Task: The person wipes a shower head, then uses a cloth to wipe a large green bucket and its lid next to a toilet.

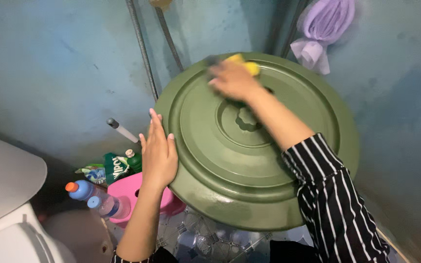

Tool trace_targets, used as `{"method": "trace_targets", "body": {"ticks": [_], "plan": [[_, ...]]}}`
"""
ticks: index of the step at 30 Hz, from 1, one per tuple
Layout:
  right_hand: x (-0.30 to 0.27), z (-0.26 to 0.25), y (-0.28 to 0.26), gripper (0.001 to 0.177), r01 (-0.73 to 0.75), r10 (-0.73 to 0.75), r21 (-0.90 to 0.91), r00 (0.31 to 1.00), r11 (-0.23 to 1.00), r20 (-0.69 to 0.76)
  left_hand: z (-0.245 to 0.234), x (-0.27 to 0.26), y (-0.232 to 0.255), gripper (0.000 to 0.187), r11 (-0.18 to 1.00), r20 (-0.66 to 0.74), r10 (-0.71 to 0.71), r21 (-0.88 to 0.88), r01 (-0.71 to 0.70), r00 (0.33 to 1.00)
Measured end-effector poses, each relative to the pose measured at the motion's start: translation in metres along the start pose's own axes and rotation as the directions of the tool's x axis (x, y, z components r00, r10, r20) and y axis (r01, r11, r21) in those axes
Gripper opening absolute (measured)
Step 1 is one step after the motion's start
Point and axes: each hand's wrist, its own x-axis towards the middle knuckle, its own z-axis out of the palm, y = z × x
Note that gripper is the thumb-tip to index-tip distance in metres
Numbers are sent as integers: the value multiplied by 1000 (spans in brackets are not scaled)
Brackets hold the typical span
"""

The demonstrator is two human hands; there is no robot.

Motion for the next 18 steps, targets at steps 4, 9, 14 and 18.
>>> {"method": "trace_targets", "body": {"ticks": [4,9,14,18], "plan": [[-2,-9,-107,48,366,-357,219,931,905,-83,1,0,-4,75,1000,-4,8,-15,-8,1000],[-1,-27,-76,50,167,-165,171,986,971,-25,5,-3,-9,74,999,-13,42,-7,-42,999],[-22,-18,28,61,-440,424,-184,897,879,-121,7,-4,-7,74,999,-18,28,16,-28,999],[-26,-3,36,57,-462,443,-210,887,862,-132,7,-4,-5,71,1000,-42,12,0,-12,999]]}}
